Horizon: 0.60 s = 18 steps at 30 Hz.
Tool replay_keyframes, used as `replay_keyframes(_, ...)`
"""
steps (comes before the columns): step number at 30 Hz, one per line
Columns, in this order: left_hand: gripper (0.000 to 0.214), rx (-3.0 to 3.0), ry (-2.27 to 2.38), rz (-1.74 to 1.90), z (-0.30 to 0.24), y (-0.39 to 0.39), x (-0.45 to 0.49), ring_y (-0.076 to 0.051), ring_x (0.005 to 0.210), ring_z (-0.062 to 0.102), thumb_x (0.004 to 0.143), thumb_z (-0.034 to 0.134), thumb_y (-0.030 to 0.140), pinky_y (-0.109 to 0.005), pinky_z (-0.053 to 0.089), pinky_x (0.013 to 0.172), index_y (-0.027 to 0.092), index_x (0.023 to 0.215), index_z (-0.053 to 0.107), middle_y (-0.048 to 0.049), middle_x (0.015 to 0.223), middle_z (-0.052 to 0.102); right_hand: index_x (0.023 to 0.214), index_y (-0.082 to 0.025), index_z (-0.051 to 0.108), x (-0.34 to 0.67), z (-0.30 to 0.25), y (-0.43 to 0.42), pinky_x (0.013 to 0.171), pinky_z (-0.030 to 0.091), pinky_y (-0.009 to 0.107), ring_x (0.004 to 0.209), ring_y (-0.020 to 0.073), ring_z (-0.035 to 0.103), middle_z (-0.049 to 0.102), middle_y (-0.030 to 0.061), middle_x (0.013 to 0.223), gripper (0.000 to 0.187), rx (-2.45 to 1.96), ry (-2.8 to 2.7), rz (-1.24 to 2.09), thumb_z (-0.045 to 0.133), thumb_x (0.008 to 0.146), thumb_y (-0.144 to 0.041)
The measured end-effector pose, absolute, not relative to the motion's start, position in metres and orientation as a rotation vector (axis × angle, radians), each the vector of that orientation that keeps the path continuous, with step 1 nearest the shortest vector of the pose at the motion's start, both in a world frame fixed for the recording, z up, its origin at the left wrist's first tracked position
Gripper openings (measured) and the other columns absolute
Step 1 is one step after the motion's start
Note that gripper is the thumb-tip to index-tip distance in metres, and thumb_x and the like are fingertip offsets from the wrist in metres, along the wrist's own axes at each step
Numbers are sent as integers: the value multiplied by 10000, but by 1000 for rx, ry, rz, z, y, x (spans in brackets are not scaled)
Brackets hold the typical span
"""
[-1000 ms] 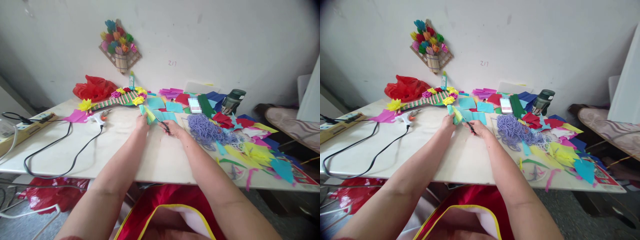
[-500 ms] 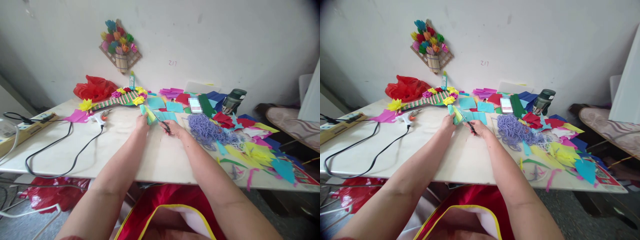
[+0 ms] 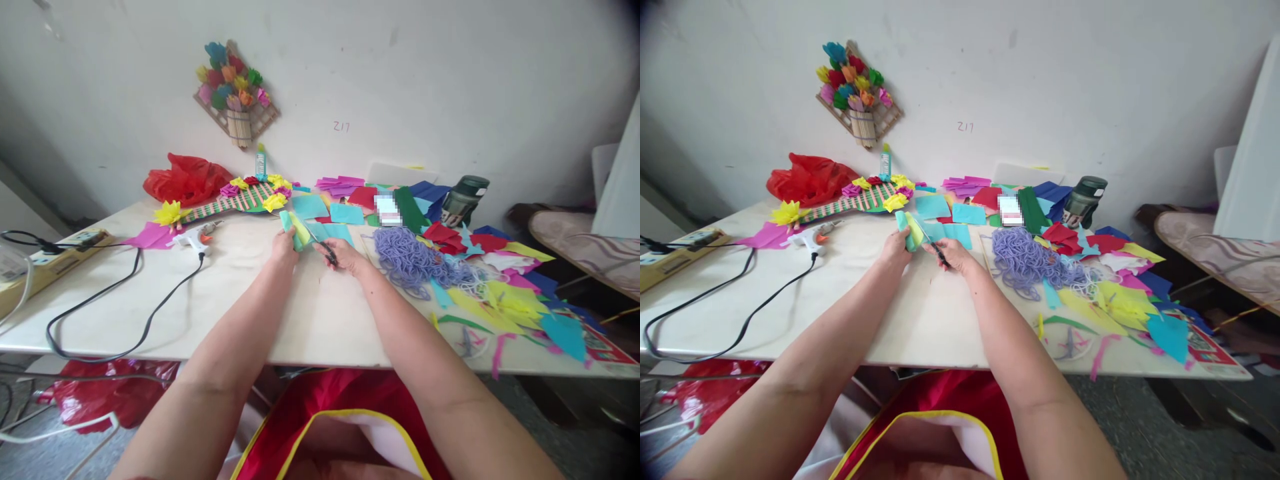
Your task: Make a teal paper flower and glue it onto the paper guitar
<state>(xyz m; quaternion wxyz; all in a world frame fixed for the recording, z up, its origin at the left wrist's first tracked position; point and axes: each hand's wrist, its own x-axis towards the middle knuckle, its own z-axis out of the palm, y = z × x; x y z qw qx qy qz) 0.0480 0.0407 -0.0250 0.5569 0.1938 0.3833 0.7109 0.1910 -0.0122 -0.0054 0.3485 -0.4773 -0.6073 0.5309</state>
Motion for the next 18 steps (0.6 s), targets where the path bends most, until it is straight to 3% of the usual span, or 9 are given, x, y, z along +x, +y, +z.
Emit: replay_keyframes(18,43,486,935,1674,-22,37,50,-145,620,596,727,619,145,-270,470,656,153,739,579,-10,638,606,761,-182,514,189,-7,-8,331,265,163,320,36,393,496,-89,441,360,-1243,-1593,1341,678,737,-502)
